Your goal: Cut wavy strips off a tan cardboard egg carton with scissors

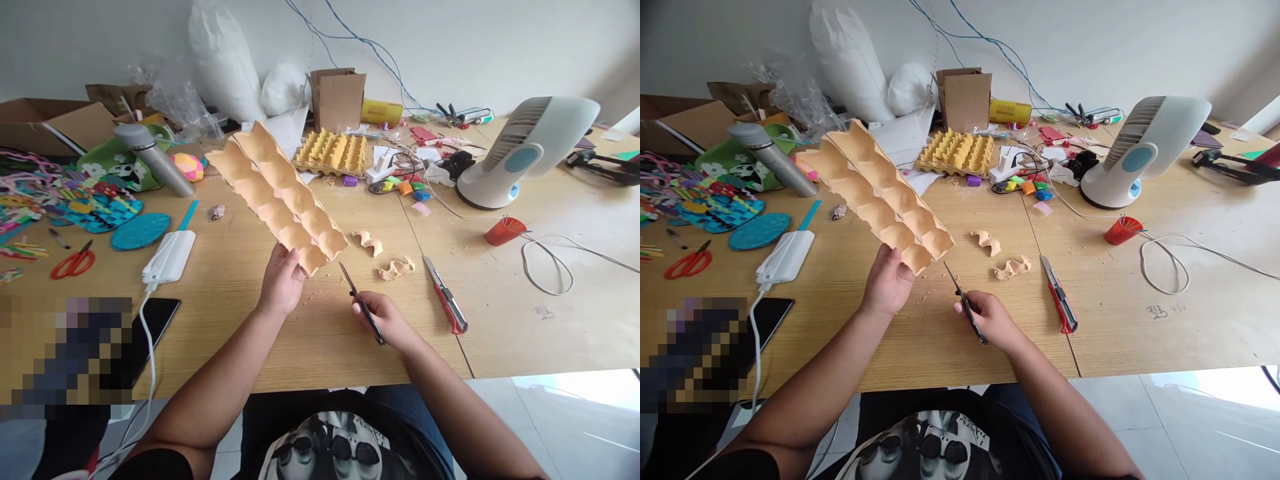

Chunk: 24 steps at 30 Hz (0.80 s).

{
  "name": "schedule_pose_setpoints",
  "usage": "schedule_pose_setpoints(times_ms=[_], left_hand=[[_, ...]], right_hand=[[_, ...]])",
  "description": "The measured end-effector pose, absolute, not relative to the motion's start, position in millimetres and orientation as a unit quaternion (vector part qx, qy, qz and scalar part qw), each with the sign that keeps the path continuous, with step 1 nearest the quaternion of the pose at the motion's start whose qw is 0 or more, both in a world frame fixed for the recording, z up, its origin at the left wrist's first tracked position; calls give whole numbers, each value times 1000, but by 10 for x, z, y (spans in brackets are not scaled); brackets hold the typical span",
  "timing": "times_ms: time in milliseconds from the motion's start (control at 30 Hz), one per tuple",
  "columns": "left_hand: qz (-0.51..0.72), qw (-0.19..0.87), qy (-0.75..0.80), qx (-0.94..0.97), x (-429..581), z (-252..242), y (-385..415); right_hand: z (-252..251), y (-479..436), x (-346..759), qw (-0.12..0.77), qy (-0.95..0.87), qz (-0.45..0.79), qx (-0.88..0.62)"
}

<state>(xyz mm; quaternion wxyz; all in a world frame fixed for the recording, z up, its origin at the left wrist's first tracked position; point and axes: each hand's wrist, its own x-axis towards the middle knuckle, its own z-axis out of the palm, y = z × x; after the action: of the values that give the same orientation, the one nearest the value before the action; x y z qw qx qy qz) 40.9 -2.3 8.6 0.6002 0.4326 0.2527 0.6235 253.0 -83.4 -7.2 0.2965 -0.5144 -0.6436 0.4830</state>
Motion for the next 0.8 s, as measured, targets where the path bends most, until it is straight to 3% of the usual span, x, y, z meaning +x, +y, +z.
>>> schedule_pose_setpoints(times_ms=[133,333,667,800], left_hand=[[589,650,252,409,394,90,9],[511,727,251,383,392,23,-6],[463,716,254,456,428,-41,-104],[472,712,265,448,439,-41,-107]], right_hand=[[-56,-801,2572,240,-668,314,-631],[23,-898,2683,53,-685,59,-724],[367,-625,2576,-148,-654,127,-731],[301,-492,2584,-128,-659,138,-728]])
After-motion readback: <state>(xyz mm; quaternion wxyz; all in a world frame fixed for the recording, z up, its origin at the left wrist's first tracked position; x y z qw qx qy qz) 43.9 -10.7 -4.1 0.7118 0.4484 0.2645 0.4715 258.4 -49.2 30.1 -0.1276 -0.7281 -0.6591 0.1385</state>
